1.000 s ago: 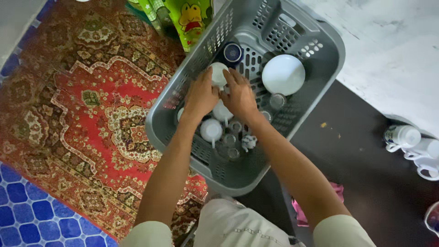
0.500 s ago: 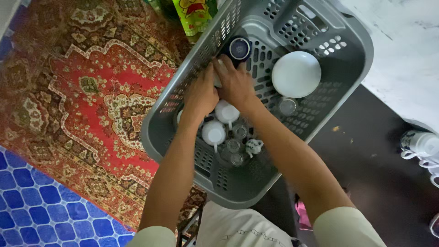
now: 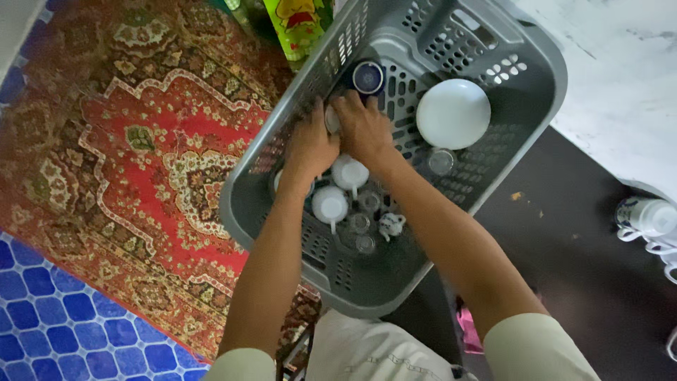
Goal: The person removes cups one at a time from a dish basket, wipes each one with a cloth, and places them onto the table.
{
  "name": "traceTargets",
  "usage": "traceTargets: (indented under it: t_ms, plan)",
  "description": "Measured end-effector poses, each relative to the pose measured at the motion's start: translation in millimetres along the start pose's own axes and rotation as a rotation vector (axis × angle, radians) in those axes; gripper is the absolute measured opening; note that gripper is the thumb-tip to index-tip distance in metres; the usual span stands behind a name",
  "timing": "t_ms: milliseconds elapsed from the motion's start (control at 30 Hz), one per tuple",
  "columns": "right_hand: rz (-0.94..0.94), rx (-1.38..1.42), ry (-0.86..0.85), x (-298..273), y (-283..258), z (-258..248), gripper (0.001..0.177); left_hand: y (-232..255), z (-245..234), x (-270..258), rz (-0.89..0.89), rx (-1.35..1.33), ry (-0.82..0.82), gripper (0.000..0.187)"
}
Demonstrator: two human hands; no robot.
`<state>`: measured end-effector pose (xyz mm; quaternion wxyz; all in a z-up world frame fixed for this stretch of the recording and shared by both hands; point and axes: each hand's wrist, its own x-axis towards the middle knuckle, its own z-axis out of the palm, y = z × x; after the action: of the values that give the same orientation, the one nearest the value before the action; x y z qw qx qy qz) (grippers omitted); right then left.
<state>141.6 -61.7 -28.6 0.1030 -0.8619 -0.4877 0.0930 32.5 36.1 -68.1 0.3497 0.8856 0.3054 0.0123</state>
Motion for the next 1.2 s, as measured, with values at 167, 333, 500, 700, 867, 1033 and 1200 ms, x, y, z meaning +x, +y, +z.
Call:
traceTargets:
  t_ms: [167,333,500,700,867,1033,1200]
  plan:
    - [-0.030,0.087,0.110,-17.9,-3.9,-25.6,0.065,6.3,-2.7,-4.0,0.068,-0.107,0.073,0.084]
    - [-0.053,0.098,0.148,-36.7,-11.5,-61.3,0.073,21.8,-21.8,-16.4,0.016,-0.318,0.003,0.069]
    - [-0.116,0.147,0.267,-78.6,-19.6,-91.4,0.080,44.3,-34.8,-42.7,0.002,-0.558,-0.069,0.080]
    - [-0.077,0.237,0.353,-139.5,-26.6,-128.1,0.090,90.9,-39.5,-95.9,0.029,-0.909,-0.028,0.076]
    - [-0.055,0.258,0.488,-189.7,-29.4,-150.8,0.088,130.7,-43.7,-139.5,0.049,-0.881,0.006,0.073]
    - [0.010,0.263,0.578,-235.7,-24.5,-159.8,0.088,165.3,-40.0,-167.9,0.040,-0.906,-0.080,0.075]
    - [0.046,0.469,0.631,-287.2,-4.7,-161.6,0.095,204.0,-20.5,-192.9,0.070,-0.950,-0.184,0.071]
